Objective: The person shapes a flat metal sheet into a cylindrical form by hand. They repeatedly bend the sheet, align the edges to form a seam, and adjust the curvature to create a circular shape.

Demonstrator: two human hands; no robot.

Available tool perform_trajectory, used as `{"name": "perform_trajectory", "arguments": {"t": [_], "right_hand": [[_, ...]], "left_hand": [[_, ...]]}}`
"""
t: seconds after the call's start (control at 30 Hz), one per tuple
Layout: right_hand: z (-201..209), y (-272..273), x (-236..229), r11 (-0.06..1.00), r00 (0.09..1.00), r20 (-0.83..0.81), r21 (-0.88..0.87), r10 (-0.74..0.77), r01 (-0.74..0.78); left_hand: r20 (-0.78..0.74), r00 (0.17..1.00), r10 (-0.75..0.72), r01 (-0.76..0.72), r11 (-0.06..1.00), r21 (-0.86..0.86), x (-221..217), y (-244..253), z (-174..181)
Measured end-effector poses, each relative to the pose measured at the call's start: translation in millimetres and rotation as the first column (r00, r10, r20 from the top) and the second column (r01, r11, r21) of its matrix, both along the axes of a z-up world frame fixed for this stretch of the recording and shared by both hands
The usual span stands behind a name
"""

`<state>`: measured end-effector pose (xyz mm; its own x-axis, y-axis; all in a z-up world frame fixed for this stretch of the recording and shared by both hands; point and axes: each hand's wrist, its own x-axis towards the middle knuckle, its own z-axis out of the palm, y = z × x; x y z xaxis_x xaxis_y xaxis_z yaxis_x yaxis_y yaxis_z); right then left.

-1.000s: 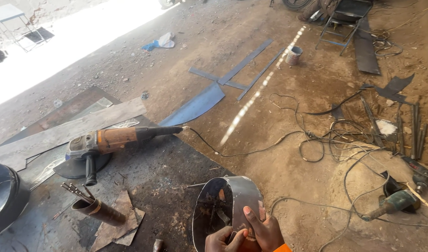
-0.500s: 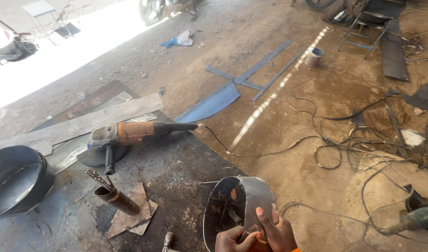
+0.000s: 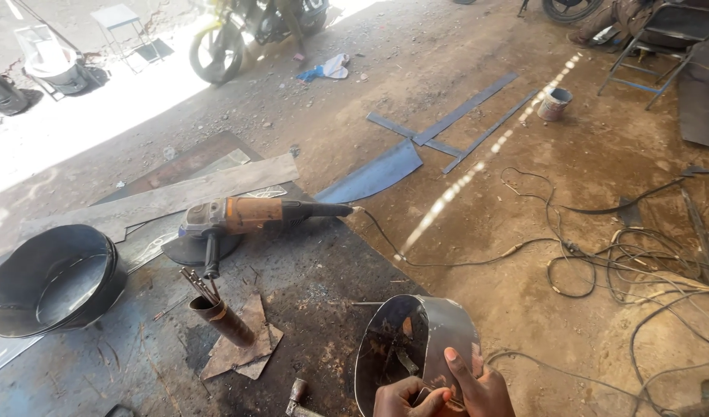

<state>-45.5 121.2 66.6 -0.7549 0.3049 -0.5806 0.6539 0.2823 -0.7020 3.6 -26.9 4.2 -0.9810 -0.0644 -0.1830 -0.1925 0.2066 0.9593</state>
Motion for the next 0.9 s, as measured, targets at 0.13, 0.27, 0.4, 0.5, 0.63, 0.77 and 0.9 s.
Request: {"name": "perform_trajectory", "arguments": {"t": [0.13,0.27,0.4,0.5,0.63,0.77,0.9], "right_hand": [[-28,14,-6,1.0,0.999,-0.043,0.018,0.022,-0.021],[-16,9,-4,1.0,1.0,0.009,0.024,0.008,-0.009],[-8,7,-5,1.0,0.998,0.064,0.023,0.011,-0.012],[-4,8,-3,0.997,0.997,0.052,0.048,0.053,-0.056],[-4,9,-2,0.999,0.999,0.032,-0.052,0.003,-0.001],[-10,12,-2,0.996,0.999,-0.026,-0.079,0.039,-0.041],[-14,11,0,0.992,0.999,-0.043,-0.126,0.018,-0.023]], "left_hand": [[0.088,0.996,0.0,-0.002,1.0,0.018,-1,-2,19],[0.116,0.993,-0.002,-0.001,1.0,0.03,-2,-3,34],[0.065,0.998,-0.002,-0.001,0.999,0.042,0,-1,30],[0.027,1.0,0.001,0.0,1.0,-0.024,1,1,21],[0.031,0.999,-0.031,0.032,0.999,-0.01,2,2,15],[-0.054,0.998,-0.005,0.006,1.0,0.006,1,4,4],[0.112,0.994,0.017,-0.019,1.0,0.017,0,0,30]]}}
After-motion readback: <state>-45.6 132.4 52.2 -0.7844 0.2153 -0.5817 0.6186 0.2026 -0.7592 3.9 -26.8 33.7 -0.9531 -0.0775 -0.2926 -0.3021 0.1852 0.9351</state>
